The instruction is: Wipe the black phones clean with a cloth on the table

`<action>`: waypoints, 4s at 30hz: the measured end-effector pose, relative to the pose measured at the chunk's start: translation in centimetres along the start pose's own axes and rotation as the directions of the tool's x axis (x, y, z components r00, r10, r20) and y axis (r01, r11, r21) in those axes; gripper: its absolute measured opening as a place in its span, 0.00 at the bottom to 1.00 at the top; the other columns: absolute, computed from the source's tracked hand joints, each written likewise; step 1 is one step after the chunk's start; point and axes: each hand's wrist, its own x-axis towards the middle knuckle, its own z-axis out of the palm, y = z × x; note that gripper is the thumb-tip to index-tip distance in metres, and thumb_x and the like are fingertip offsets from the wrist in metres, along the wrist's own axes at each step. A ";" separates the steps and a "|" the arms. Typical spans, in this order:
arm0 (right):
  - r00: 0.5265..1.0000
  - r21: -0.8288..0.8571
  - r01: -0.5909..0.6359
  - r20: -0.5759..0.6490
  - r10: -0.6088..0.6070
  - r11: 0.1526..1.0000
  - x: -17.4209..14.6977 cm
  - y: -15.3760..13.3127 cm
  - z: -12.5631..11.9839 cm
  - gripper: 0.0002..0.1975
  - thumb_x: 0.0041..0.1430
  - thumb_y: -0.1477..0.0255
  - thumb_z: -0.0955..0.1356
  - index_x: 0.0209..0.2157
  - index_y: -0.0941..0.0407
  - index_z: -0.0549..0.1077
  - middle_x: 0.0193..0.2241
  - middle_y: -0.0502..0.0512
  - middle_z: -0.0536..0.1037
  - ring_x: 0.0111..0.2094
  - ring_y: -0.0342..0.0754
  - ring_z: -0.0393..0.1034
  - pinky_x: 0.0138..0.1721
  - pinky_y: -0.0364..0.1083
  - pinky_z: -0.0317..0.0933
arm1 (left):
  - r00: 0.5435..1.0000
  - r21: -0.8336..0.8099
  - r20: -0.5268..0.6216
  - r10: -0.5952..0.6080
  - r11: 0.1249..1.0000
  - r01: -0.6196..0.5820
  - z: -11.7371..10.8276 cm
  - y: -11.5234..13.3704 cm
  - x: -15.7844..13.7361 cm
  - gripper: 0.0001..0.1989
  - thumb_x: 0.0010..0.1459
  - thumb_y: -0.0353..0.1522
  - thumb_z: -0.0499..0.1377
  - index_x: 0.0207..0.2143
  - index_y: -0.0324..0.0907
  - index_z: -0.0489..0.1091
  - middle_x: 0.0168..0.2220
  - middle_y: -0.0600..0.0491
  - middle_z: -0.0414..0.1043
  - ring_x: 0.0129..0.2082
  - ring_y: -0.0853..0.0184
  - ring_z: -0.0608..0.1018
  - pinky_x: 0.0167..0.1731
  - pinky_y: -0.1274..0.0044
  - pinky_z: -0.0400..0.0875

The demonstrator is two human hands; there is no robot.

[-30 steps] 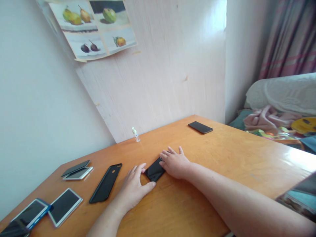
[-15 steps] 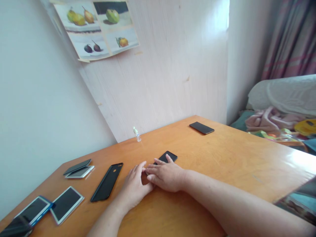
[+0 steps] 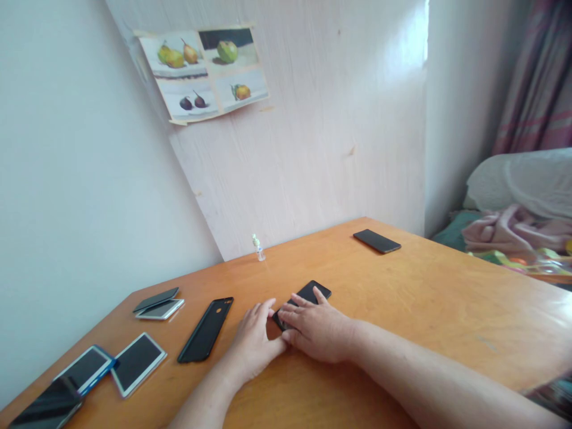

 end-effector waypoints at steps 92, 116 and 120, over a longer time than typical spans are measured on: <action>0.888 0.123 -0.444 -0.069 0.454 0.888 2.0 8.8 -1.7 0.11 0.55 0.66 0.65 0.39 0.48 0.77 0.42 0.53 0.80 0.45 0.52 0.73 0.41 0.47 0.63 | 0.944 0.393 0.321 0.077 0.896 -0.207 3.0 9.7 -1.2 0.39 0.65 0.54 0.36 0.69 0.41 0.37 0.70 0.47 0.37 0.69 0.57 0.42 0.65 0.55 0.34; 0.894 0.093 -0.437 -0.060 0.443 0.895 2.0 8.8 -1.4 0.11 0.56 0.66 0.65 0.39 0.51 0.76 0.42 0.56 0.79 0.45 0.54 0.73 0.39 0.47 0.62 | 0.965 0.481 0.172 -0.196 0.872 0.092 1.1 6.5 -4.0 0.43 0.63 0.57 0.35 0.68 0.35 0.42 0.69 0.43 0.36 0.69 0.57 0.40 0.66 0.58 0.34; 0.895 0.089 -0.437 -0.058 0.443 0.895 1.8 8.8 -1.4 0.11 0.57 0.65 0.65 0.39 0.51 0.76 0.42 0.56 0.79 0.44 0.53 0.72 0.39 0.47 0.61 | 0.960 0.393 0.281 -0.003 0.912 -0.112 3.0 10.8 -4.3 0.42 0.63 0.56 0.36 0.69 0.38 0.40 0.70 0.47 0.33 0.69 0.56 0.38 0.66 0.57 0.33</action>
